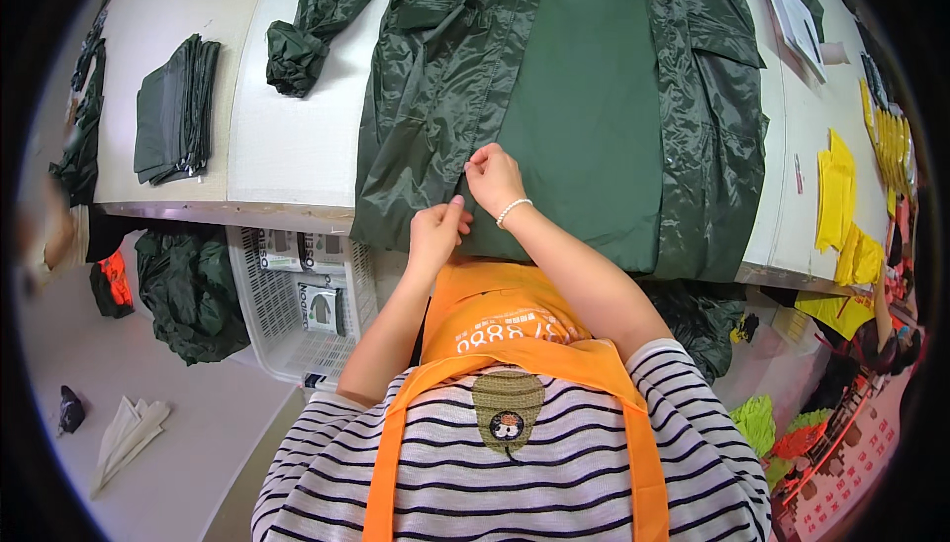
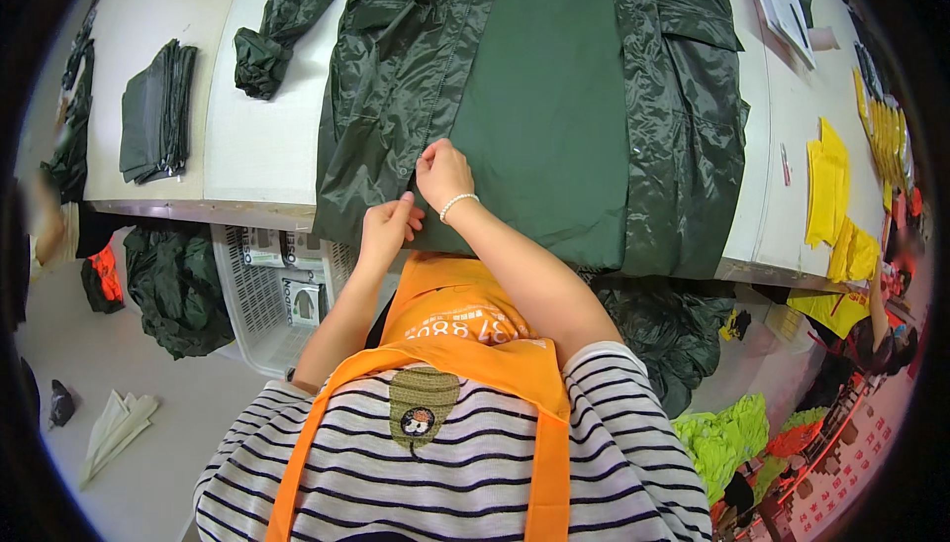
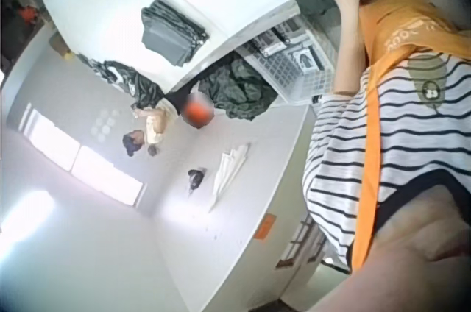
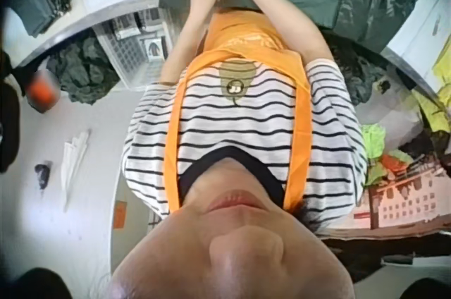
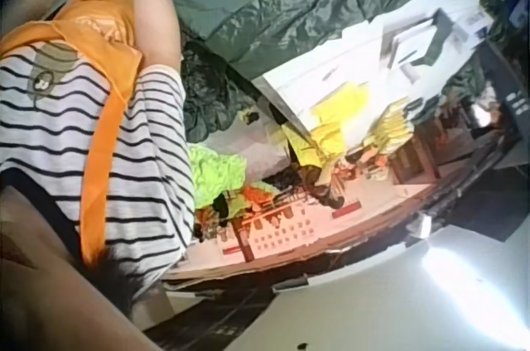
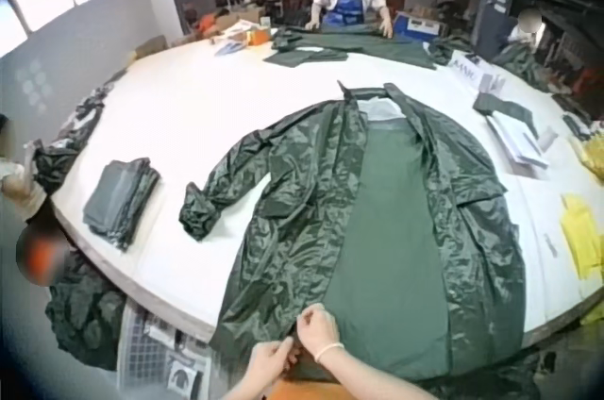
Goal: The person folds a dark green jacket on a white table. They smooth the fabric, fold the sleeves inward, fold the body in half, then fold it again into a compact rectangle. The folded jacket is placed into a white plastic basket.
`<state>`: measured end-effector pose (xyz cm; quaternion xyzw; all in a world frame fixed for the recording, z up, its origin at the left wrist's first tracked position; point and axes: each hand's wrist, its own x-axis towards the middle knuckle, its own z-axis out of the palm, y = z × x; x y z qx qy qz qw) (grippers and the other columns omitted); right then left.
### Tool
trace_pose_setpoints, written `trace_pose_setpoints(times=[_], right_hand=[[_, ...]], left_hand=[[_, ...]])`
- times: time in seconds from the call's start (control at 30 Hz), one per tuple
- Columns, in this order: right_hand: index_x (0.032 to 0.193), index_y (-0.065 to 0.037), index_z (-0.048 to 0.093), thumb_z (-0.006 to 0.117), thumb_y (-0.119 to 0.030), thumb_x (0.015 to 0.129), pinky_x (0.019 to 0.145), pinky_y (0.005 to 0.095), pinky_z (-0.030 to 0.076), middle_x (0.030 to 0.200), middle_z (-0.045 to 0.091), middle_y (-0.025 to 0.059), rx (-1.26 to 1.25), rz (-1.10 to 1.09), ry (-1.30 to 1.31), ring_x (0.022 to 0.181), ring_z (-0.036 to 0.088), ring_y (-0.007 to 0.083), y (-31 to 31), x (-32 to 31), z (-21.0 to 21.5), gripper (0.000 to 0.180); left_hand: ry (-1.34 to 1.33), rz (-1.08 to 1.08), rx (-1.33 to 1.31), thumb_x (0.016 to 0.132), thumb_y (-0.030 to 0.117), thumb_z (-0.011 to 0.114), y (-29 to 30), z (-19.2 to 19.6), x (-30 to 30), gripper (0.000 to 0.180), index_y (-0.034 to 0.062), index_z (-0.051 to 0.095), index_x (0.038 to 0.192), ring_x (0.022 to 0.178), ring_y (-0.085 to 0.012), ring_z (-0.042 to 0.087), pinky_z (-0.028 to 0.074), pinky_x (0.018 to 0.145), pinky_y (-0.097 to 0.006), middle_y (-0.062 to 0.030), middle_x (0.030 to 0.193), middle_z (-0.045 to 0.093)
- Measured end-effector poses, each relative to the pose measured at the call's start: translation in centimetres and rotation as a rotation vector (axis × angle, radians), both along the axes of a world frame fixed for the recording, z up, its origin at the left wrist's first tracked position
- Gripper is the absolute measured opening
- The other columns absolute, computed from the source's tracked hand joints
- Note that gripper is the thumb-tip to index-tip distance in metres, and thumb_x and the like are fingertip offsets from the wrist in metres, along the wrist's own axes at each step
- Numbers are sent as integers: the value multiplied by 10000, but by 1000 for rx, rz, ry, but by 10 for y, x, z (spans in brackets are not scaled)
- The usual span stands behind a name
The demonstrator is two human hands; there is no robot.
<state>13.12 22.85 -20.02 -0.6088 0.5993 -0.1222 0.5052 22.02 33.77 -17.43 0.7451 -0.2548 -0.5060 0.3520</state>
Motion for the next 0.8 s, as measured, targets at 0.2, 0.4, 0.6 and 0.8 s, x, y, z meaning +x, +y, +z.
trace_pose_setpoints(times=[0.2,0.4,0.6,0.8], right_hand=[[819,-13,660,730,-266,745,750,410,517,836,679,160,226,-21,-14,841,651,337,-6,18,-1,272],[712,-11,535,691,-135,783,614,345,518,689,639,123,120,-4,-358,631,640,238,-10,-7,31,212],[887,-14,584,664,-130,853,593,273,522,750,644,78,225,-50,-532,628,625,153,-17,-77,30,144],[1107,-64,548,746,-165,726,873,412,435,1065,530,167,-676,12,458,1001,510,362,-30,-250,38,441]], left_hand=[[290,255,107,966,424,436,-8,-20,11,495,-23,635,889,486,-157,603,430,451,-227,-129,664,667],[797,325,-33,926,592,383,-16,13,-27,675,-18,528,1175,1016,-190,595,442,847,-313,-138,1122,621],[1081,833,-346,945,261,548,-47,-22,-70,248,31,520,1031,888,-190,533,458,846,-327,-73,971,544],[1065,1098,-258,897,91,587,-38,-32,-59,173,-13,486,993,848,-219,545,489,768,-310,-116,949,527]])
